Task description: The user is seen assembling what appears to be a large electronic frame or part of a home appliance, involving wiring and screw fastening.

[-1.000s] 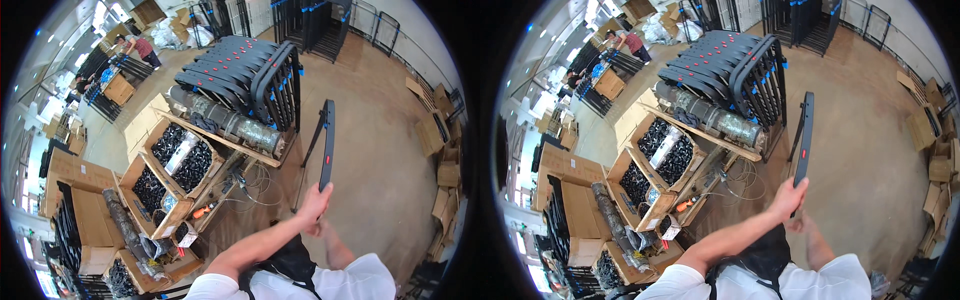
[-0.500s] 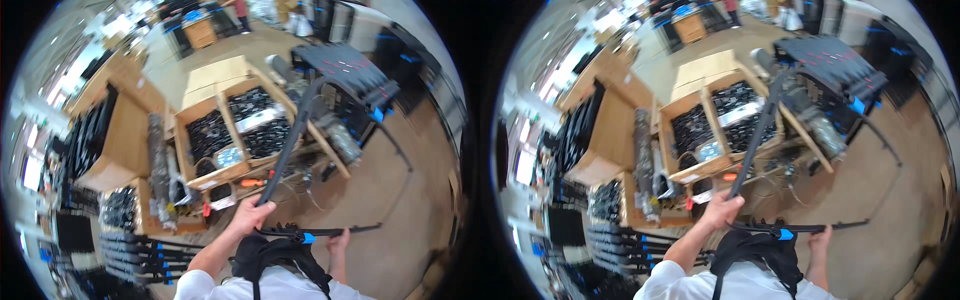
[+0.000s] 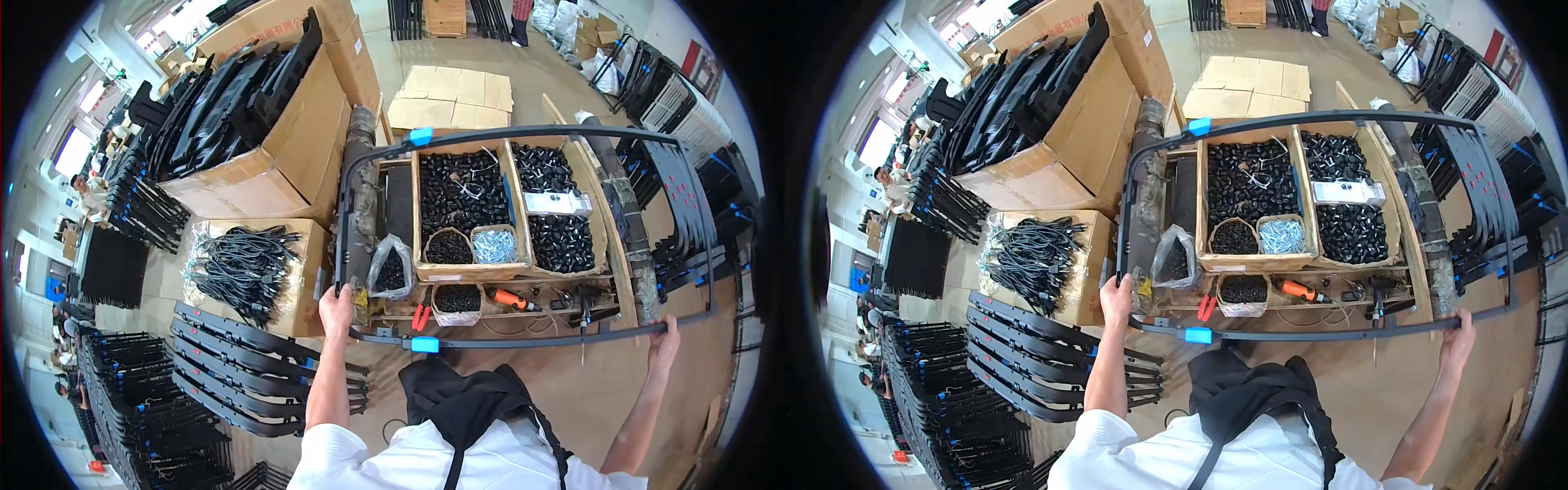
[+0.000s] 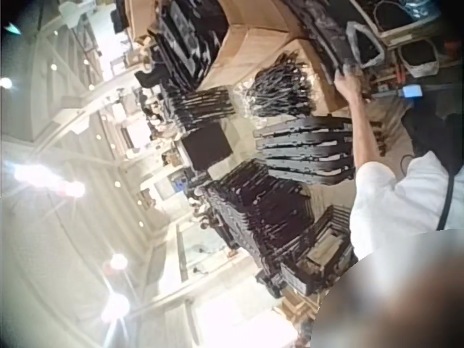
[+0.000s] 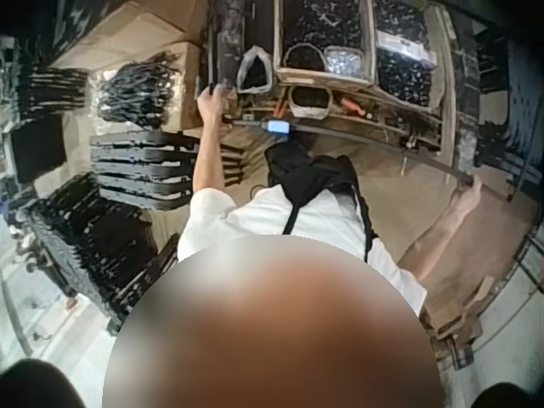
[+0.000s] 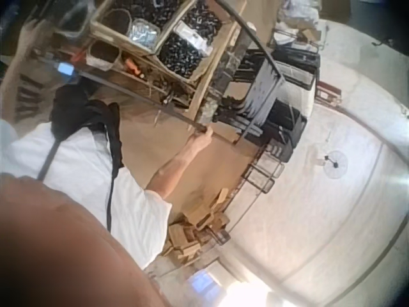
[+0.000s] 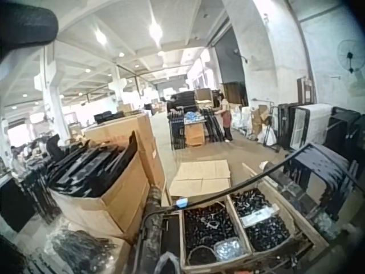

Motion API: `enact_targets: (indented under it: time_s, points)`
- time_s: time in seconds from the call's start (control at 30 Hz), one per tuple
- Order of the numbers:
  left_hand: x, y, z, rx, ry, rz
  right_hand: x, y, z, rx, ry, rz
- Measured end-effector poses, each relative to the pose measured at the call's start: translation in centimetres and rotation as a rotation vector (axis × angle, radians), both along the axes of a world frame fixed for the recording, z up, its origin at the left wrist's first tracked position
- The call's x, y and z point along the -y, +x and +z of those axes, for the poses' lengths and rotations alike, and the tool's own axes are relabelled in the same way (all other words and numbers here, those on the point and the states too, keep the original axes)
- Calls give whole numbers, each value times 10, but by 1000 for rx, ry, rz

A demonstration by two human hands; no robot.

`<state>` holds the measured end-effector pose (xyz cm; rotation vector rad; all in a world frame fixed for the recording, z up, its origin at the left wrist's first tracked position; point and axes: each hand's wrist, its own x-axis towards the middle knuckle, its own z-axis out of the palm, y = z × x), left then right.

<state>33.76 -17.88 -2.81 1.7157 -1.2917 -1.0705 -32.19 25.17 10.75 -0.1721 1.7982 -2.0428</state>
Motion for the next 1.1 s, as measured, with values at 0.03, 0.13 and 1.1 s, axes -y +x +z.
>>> enact_targets:
  time_s: [0.03, 0.13, 1.1]
  points:
    - [7, 7, -5, 70, 56, 1, 21, -1, 4, -6, 9, 1]
    - [18, 17, -22, 138, 107, 2, 58, -1, 4, 74, 142, 16]
    - [-24, -306, 81, 288, -234, -487, 104, -75, -281, -440, 1399, 677]
